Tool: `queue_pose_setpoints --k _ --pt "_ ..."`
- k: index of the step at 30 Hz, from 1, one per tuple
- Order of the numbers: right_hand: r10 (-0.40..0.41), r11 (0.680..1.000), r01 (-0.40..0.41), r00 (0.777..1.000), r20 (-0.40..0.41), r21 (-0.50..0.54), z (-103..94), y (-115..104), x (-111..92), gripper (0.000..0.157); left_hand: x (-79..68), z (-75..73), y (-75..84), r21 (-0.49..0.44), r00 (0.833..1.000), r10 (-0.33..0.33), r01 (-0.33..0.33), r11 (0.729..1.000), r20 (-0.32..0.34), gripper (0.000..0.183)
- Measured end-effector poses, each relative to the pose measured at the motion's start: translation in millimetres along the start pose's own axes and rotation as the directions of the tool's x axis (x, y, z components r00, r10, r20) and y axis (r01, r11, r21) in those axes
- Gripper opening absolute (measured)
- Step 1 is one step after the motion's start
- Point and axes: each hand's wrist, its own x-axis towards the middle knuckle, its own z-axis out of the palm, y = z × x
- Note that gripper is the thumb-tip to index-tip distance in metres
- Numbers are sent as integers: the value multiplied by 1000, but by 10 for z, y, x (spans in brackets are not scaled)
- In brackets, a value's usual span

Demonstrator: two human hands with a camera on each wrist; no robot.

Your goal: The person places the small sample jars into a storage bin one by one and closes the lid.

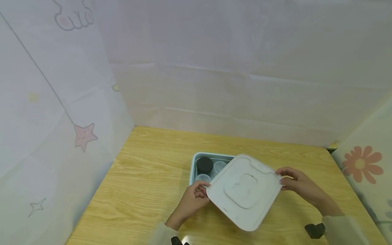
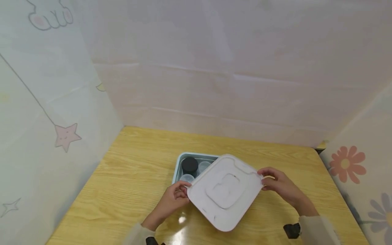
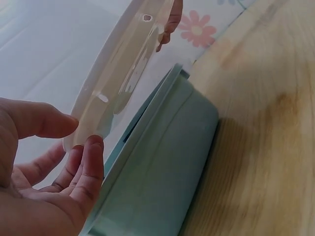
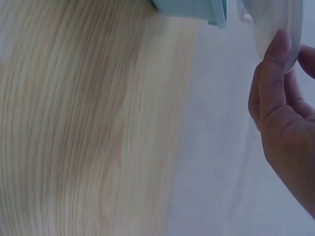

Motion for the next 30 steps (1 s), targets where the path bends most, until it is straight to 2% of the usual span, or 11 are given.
queue_pose_setpoints --k 6,9,17,22,26,30 --pt "-20 1000 20 1000 3 10 114 -17 87 30 -9 -176 64 15 999 -3 4 1000 -41 45" --pt "-3 1000 3 1000 4 9 180 -31 134 32 -17 -265 84 17 999 -4 5 1000 -49 44" --pt "73 997 -74 997 -35 -23 370 -110 195 36 -40 -504 99 40 999 29 -28 999 -21 45" --pt "90 995 -94 993 -73 -40 481 -201 225 40 -56 -650 107 84 1000 24 -23 996 -10 47" --pt "40 994 -49 994 -100 -96 577 -254 225 41 -64 -727 124 110 1000 24 -22 994 -15 47" --pt "-93 978 66 987 -130 -197 696 -278 222 41 -72 -788 152 115 999 20 -17 993 -25 47"
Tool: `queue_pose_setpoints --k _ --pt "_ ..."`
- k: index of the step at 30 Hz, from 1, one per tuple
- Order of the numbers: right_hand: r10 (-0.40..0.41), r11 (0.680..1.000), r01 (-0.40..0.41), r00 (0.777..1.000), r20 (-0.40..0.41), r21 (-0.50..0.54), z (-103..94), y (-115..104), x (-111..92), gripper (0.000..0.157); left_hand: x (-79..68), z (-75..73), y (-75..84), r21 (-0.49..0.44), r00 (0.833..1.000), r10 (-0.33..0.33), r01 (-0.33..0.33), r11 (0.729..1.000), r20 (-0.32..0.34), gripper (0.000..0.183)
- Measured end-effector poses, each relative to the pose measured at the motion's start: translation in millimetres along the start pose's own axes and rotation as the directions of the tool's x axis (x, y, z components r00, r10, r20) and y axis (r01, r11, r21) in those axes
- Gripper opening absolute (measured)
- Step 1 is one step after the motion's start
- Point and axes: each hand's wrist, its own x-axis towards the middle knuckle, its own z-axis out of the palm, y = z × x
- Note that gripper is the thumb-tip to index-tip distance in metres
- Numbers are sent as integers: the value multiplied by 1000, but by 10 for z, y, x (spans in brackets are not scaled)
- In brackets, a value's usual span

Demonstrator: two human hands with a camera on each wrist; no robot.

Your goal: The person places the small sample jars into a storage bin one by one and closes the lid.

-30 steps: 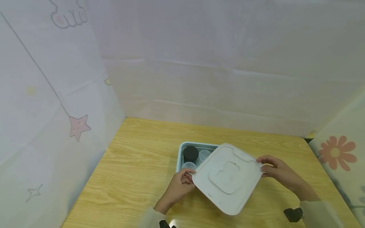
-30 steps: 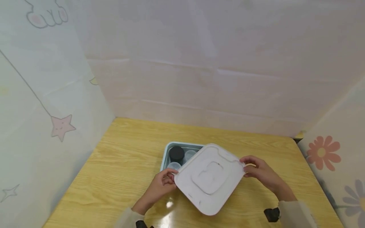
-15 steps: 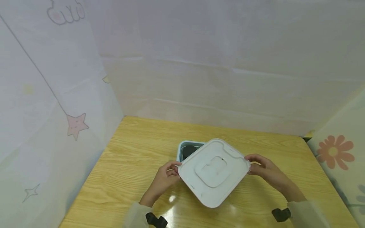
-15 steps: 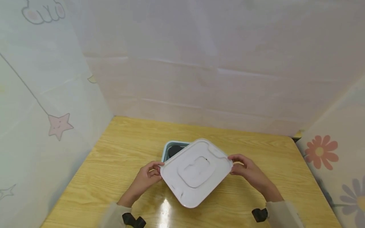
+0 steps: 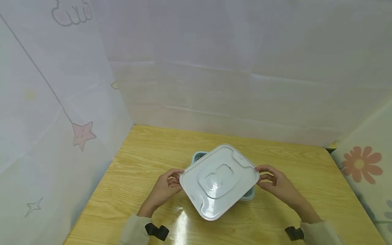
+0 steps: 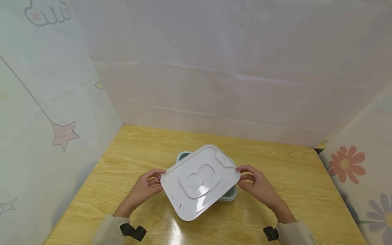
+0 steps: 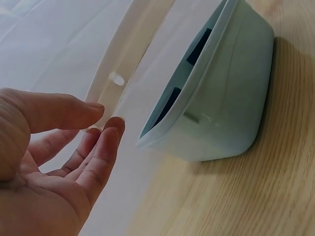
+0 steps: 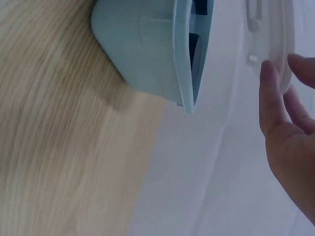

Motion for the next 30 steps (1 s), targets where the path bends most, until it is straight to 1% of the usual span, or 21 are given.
queue_pose_setpoints --k 2,4,6,8,12,13,15,16,17,18,20,23,25,27,30 --pt "-86 994 82 995 -46 -77 60 -21 -3 41 6 -19 9 0 1000 -5 5 1000 -3 47" --pt "-184 964 159 977 -106 -213 121 -42 2 43 11 -35 11 2 1000 -7 7 1000 -2 47" --pt "-265 917 197 951 -161 -347 175 -66 12 45 15 -47 8 2 1000 -6 6 1000 1 46" --pt "-327 859 199 922 -207 -471 223 -82 17 46 17 -54 6 2 1000 -2 2 1000 2 46" --pt "-429 752 201 873 -234 -628 288 -105 19 47 9 -63 20 10 1000 0 0 1000 -12 45" --pt "-455 726 207 860 -232 -656 298 -109 17 46 7 -64 27 12 1000 -2 2 1000 -21 45" --pt "-512 673 224 829 -225 -705 315 -112 10 30 4 -68 41 14 999 -8 8 1000 -41 46" --pt "-540 650 234 811 -223 -723 324 -109 12 25 -1 -72 46 13 999 -11 11 1000 -53 46" --pt "-565 631 241 795 -223 -738 333 -104 13 25 -2 -75 48 14 998 -14 15 1000 -64 45" --pt "-589 613 250 777 -222 -749 342 -98 16 31 -4 -78 49 11 997 -16 17 1000 -75 45" --pt "-635 582 266 739 -225 -769 358 -79 26 48 -8 -83 50 3 996 -20 20 1000 -92 43" --pt "-702 529 297 679 -213 -795 374 -58 50 47 -10 -89 42 -12 992 -21 20 1000 -124 40" --pt "-744 486 316 639 -196 -815 379 -46 66 44 -17 -96 33 -21 989 -13 10 1000 -144 40" --pt "-778 443 327 604 -177 -835 380 -41 79 42 -24 -103 20 -26 987 3 -8 1000 -162 40" --pt "-811 403 331 561 -166 -853 380 -41 88 39 -36 -110 2 -18 985 39 -42 999 -168 40"
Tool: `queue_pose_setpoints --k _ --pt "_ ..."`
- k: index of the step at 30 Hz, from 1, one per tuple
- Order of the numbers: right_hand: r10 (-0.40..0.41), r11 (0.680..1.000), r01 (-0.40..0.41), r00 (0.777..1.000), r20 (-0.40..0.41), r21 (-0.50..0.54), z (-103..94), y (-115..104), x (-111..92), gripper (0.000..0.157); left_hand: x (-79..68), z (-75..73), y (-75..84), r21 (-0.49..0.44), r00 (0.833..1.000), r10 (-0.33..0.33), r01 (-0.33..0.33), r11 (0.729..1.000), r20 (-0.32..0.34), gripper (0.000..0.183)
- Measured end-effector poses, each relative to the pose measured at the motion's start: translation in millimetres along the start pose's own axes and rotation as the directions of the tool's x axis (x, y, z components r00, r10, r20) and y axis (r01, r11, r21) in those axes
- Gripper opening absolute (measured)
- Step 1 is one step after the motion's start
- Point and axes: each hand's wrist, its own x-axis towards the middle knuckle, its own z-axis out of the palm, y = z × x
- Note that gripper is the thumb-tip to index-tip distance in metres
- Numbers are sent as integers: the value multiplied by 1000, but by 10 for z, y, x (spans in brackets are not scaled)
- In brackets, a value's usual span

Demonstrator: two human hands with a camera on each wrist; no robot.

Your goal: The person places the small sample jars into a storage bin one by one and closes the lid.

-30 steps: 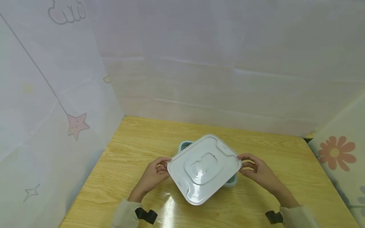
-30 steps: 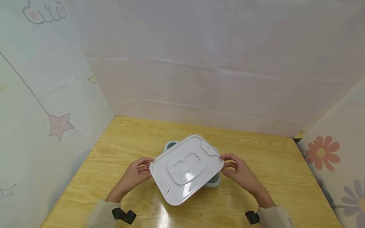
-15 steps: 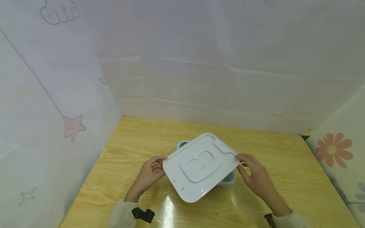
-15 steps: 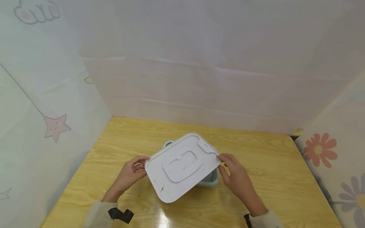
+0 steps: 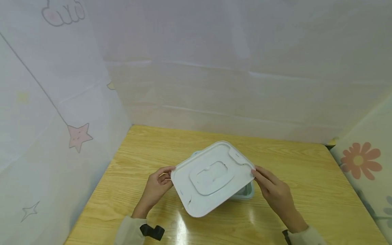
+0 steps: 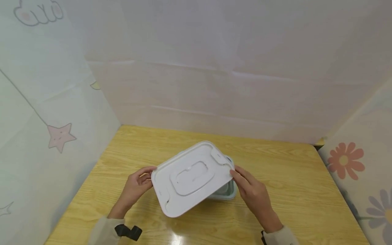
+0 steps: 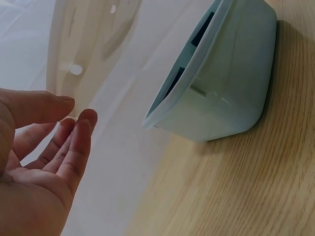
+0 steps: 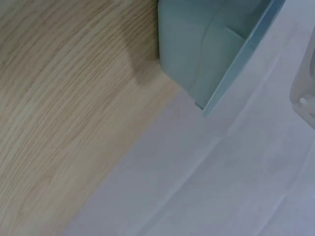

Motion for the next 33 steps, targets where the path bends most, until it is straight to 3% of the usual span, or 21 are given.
queue_pose_setpoints --k 5,9,12,14,16,19,22,24,26,28,30,33 --pt "-68 996 63 994 -81 -56 -10 -27 26 36 -9 -20 -21 22 997 71 -72 997 19 41" --pt "-158 982 139 976 -149 -130 -25 -51 81 27 -12 -24 -24 48 991 137 -137 989 6 40" --pt "-215 970 183 954 -209 -161 -29 -60 132 22 -9 -17 -35 75 974 227 -225 972 -23 37" --pt "-235 966 200 942 -240 -162 -30 -69 166 20 -6 -7 -48 104 950 310 -304 947 -43 36" --pt "-237 970 209 932 -275 -127 -30 -78 200 19 1 8 -63 152 913 403 -391 908 -57 36" --pt "-238 971 222 916 -322 -88 -25 -99 250 18 17 24 -82 256 840 537 -505 825 -74 36" --pt "-242 970 235 904 -353 -63 -26 -117 290 17 29 29 -99 343 770 633 -575 743 -81 37" --pt "-245 968 245 901 -358 -48 -35 -130 312 17 29 28 -106 361 744 662 -597 717 -85 38" --pt "-244 968 250 898 -367 -30 -44 -143 334 16 26 28 -110 341 728 680 -619 708 -91 40" --pt "-240 967 255 891 -386 -12 -50 -159 358 16 29 31 -104 307 695 711 -656 689 -107 40" --pt "-229 966 258 883 -410 15 -51 -172 378 15 39 37 -85 281 646 752 -703 653 -131 37" --pt "-209 966 256 865 -456 42 -49 -192 398 13 61 55 -50 256 555 814 -772 581 -172 29"
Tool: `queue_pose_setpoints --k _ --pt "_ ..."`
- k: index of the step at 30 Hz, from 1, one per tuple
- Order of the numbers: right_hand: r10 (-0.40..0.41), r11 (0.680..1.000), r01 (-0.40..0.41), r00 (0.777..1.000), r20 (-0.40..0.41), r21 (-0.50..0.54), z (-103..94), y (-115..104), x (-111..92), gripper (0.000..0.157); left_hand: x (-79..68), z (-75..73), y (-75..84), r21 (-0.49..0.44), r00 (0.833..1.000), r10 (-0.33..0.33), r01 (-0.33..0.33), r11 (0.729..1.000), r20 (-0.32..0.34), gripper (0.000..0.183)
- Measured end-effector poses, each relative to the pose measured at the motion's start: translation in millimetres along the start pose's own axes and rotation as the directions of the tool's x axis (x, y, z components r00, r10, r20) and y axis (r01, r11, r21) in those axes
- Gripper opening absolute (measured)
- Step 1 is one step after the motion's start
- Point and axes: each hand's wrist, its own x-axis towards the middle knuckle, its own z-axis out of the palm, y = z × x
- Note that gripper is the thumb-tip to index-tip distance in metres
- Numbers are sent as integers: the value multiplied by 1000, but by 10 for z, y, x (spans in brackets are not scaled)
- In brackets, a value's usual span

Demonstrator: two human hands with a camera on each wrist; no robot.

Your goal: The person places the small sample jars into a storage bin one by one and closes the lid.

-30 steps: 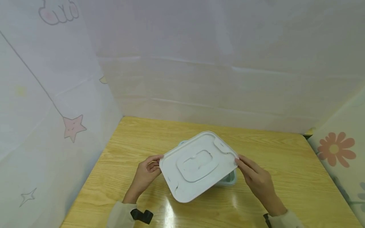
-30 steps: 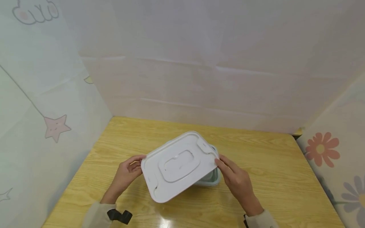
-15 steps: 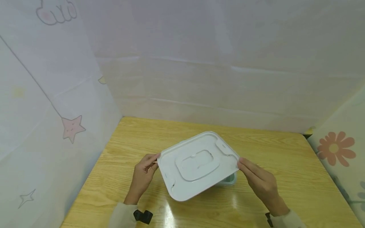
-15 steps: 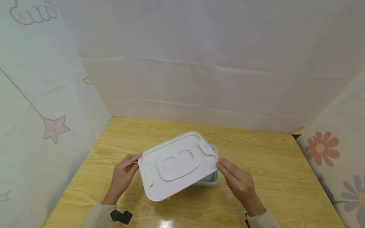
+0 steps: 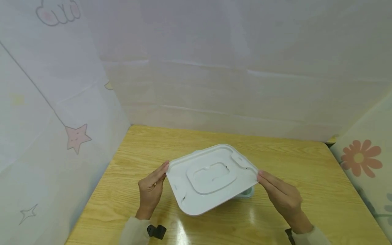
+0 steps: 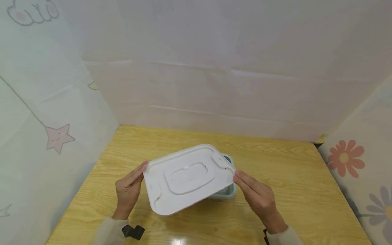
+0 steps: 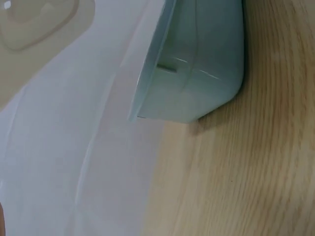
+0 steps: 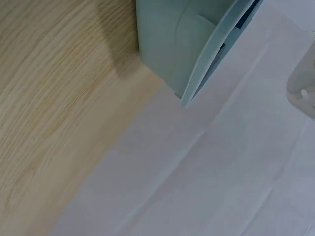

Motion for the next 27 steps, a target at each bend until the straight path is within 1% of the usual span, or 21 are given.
queue_pose_setpoints --k 2,4,7,10,12,14,16,21,23,24,27 --pt "17 1000 -17 1000 -18 13 -6 -12 8 13 25 20 8 -25 999 35 -36 999 -32 25" --pt "36 999 -35 999 -34 29 -20 -27 13 12 40 42 10 -67 997 51 -55 996 -56 24" --pt "70 997 -70 997 -39 13 -43 -48 11 12 54 77 14 -92 994 48 -57 994 -94 23" --pt "118 992 -115 991 -61 49 -52 -45 9 13 61 118 16 -100 990 28 -42 994 -137 23" --pt "152 983 -143 985 -77 113 -54 -38 19 13 68 144 24 -113 987 5 -24 993 -162 23" --pt "188 965 -165 978 -95 206 -51 -33 41 15 74 173 32 -127 982 -21 -3 992 -185 24" --pt "226 945 -193 969 -101 264 -43 -33 67 16 83 200 41 -137 977 -45 17 990 -209 24" --pt "336 889 -279 936 -103 363 4 -8 93 15 99 278 48 -182 962 -101 55 982 -254 21" --pt "386 859 -316 916 -105 402 35 8 88 15 92 312 53 -182 952 -143 96 979 -269 19" --pt "413 847 -338 904 -107 411 50 15 81 15 88 330 56 -179 946 -170 124 976 -276 19" --pt "504 811 -436 859 -86 390 90 42 29 14 68 378 66 -164 917 -250 207 964 -312 19"
